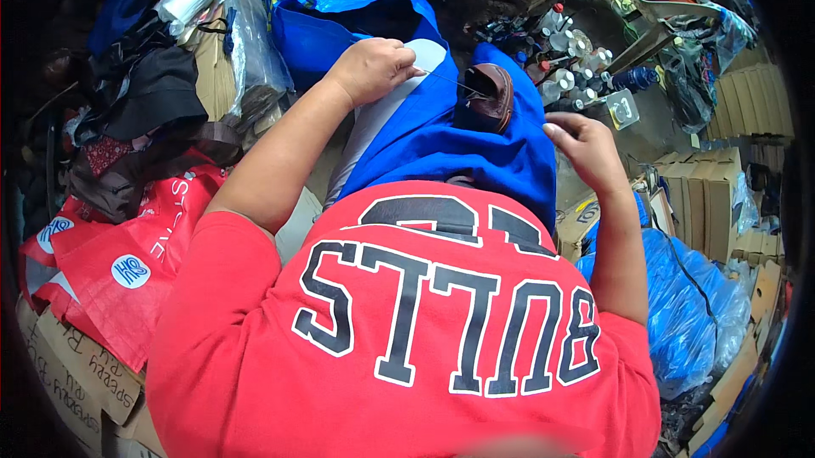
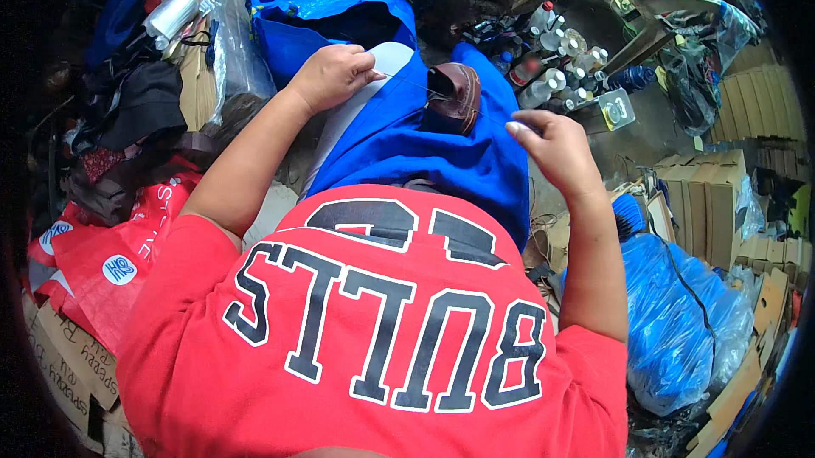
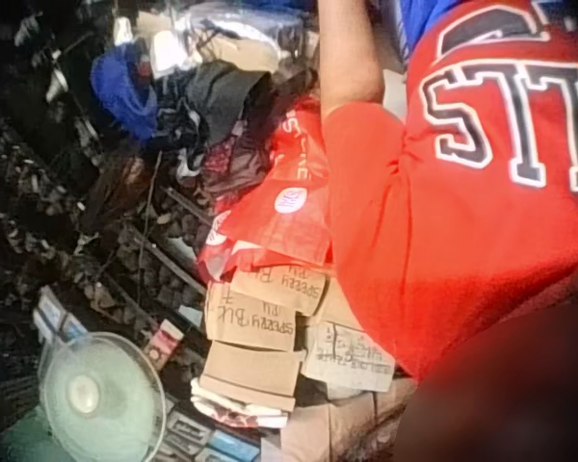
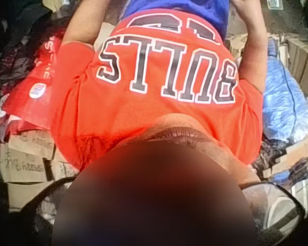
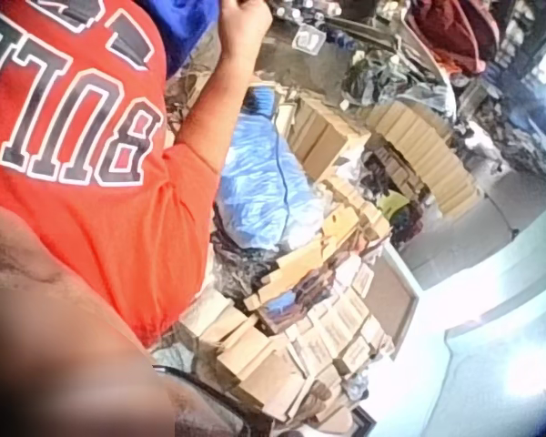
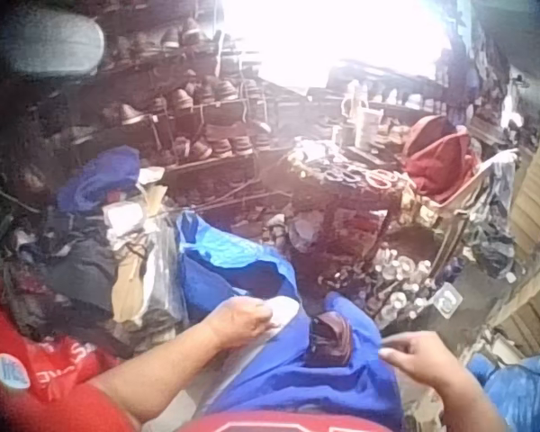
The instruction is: Stitching and assembling leather shoe components in a workshop.
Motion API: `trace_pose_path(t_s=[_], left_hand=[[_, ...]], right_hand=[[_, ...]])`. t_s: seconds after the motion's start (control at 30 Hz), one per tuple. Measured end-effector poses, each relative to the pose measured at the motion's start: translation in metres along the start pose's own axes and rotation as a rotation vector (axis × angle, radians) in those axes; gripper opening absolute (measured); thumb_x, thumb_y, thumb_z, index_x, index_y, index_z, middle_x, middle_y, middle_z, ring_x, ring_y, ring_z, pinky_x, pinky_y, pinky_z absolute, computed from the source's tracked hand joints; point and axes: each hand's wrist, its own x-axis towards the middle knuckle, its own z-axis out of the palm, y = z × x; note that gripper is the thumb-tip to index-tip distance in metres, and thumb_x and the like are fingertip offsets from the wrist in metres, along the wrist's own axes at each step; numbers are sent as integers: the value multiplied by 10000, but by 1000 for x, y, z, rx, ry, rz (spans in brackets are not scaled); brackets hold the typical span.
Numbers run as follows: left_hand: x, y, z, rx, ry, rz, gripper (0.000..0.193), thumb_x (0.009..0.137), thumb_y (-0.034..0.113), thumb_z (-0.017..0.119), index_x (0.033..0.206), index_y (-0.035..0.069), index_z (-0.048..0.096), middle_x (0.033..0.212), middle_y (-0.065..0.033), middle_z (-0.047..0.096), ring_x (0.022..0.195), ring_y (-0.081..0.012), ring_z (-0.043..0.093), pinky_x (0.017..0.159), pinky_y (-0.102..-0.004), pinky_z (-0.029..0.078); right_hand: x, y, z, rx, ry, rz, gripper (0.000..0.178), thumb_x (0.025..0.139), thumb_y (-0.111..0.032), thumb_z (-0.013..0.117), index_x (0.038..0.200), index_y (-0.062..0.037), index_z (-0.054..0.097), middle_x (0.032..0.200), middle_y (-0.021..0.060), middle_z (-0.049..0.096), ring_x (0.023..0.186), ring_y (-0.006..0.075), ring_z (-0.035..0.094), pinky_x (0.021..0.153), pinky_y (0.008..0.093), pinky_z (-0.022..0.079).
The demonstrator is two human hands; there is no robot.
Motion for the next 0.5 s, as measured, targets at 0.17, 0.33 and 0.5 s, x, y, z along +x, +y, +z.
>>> trace_pose_path(t_s=[0.17, 0.33, 0.5], left_hand=[[6, -27, 7, 46, -1, 100, 257, 852, 280, 608, 714, 74, 540, 722, -112, 570, 721, -304, 587, 635, -404, 471], [-6, -38, 15, 29, -62, -107, 274, 848, 279, 625, 727, 55, 525, 746, -116, 565, 748, -310, 573, 651, -400, 467], [13, -8, -57, -658, 192, -553, 252, 899, 267, 601, 1041, 58, 596, 824, -35, 586, 786, -127, 562, 688, -282, 448]], right_hand=[[-10, -9, -19, -486, -136, 82, 411, 877, -385, 575, 711, -11, 620, 761, 214, 603, 719, 380, 581, 634, 461, 454], [-30, 47, 3, -378, -10, -63, 365, 892, -339, 574, 708, -26, 606, 695, 177, 576, 656, 348, 554, 605, 421, 443], [-13, 61, -26, 964, 55, 131, 305, 949, -279, 508, 1146, -69, 608, 842, 7, 598, 747, 80, 511, 652, 226, 387]])
